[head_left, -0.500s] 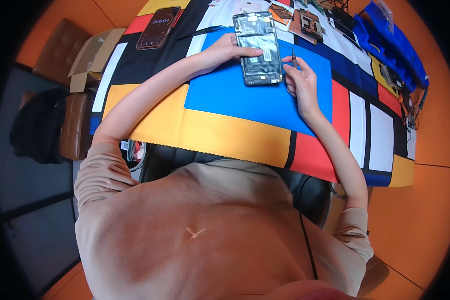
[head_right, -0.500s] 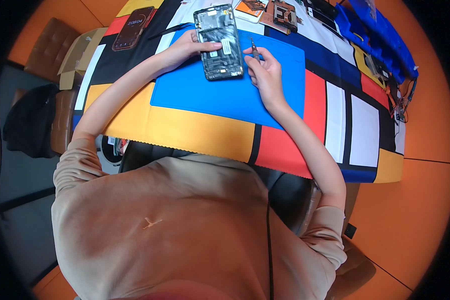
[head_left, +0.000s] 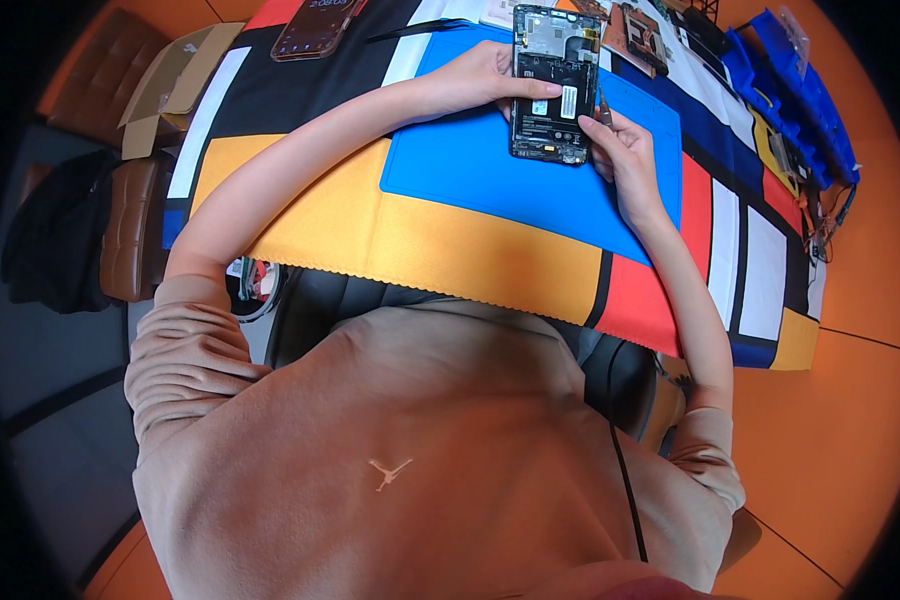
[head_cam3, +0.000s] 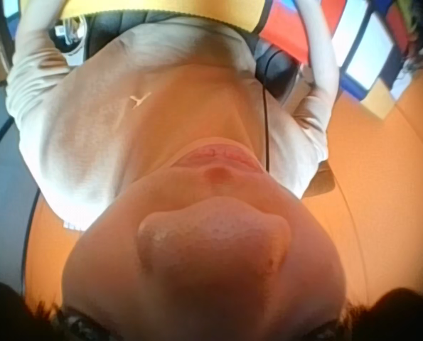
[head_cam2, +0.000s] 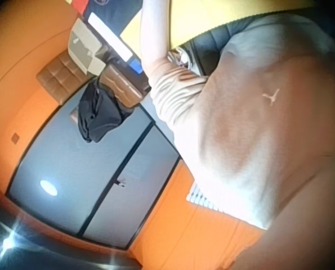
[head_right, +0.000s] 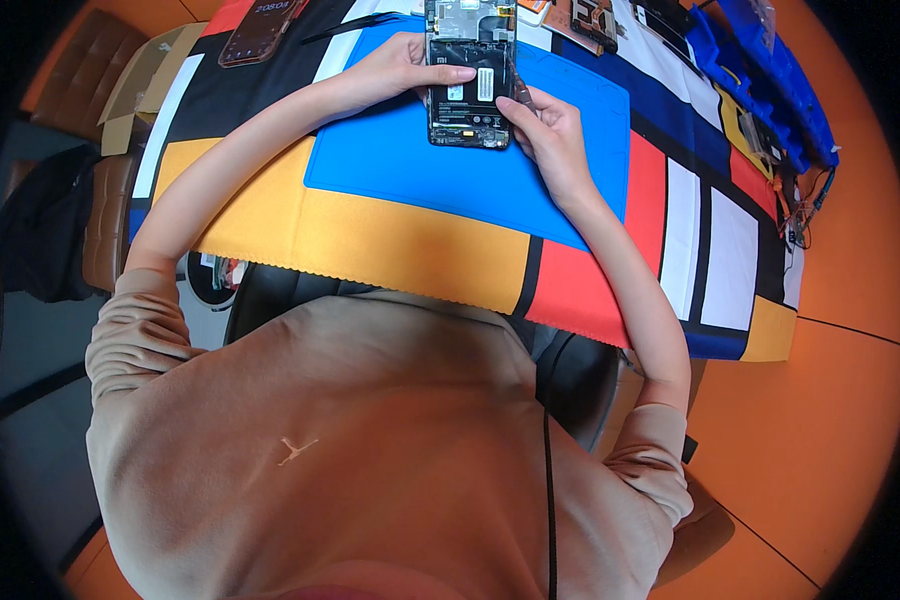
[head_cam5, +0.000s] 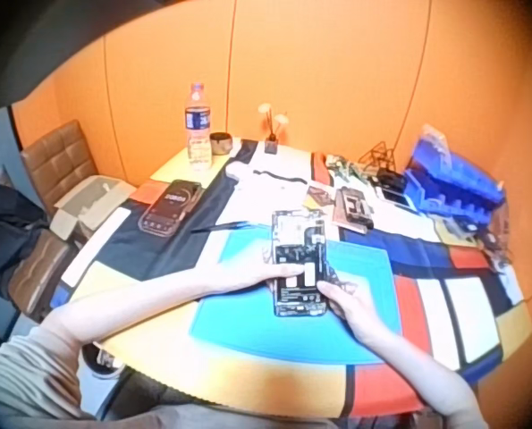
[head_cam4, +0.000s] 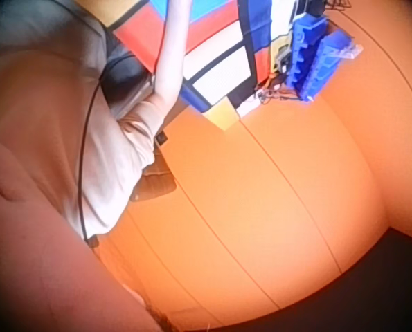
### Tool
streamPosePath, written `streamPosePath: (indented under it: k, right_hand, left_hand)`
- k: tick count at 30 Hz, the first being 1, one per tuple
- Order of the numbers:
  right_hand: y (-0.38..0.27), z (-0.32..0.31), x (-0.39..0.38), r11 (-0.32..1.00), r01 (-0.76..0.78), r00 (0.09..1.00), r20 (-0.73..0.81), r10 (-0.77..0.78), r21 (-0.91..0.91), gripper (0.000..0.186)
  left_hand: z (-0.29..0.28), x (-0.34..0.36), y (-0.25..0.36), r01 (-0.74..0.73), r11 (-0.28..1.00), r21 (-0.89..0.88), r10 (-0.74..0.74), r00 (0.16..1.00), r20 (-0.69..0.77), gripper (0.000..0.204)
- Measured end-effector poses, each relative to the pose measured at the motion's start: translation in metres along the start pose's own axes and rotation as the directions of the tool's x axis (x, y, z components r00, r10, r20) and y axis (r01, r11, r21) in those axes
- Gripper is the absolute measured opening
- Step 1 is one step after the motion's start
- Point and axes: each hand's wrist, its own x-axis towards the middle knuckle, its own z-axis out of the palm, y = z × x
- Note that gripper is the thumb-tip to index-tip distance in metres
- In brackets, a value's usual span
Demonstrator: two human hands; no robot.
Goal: The person uses a screwdriver to remove screws from a disassembled smartphone motherboard, then places the back cover over the device and secures it with screws. The person handles the phone, motherboard, and back cover during the process.
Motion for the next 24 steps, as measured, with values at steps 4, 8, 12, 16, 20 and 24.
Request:
streamPosePath:
  k: [4,8,12,16,20,24]
  right_hand:
    - [-0.001,0.002,-0.001,1.000,0.018,1.000,0.002,-0.018,-0.013,0.022]
    - [-0.001,0.004,-0.003,1.000,0.021,0.999,-0.027,-0.021,-0.017,0.020]
    - [0.002,-0.003,-0.002,0.999,0.002,1.000,0.014,-0.003,0.047,0.022]
    - [0.007,-0.008,0.001,0.993,0.009,1.000,0.026,-0.012,0.122,0.021]
    - [0.012,-0.008,0.003,0.975,0.124,0.991,-0.080,-0.111,0.184,0.029]
    - [0.011,-0.007,0.004,0.960,0.274,0.940,-0.227,-0.255,0.055,0.036]
  left_hand:
    - [-0.005,0.004,-0.005,0.059,0.991,-0.121,-0.064,0.997,-0.037,0.044]
    - [-0.007,0.007,-0.012,0.014,0.980,-0.197,-0.041,0.990,-0.137,0.041]
    - [-0.007,0.005,-0.012,-0.065,0.982,-0.177,0.041,0.990,-0.137,0.063]
    - [-0.005,0.003,-0.008,-0.057,0.998,-0.014,0.056,0.992,-0.112,0.081]
    - [0.005,-0.001,-0.007,-0.074,0.977,0.201,0.086,0.995,-0.052,0.086]
    - [0.018,-0.012,-0.009,-0.169,0.898,0.406,0.209,0.976,-0.056,0.092]
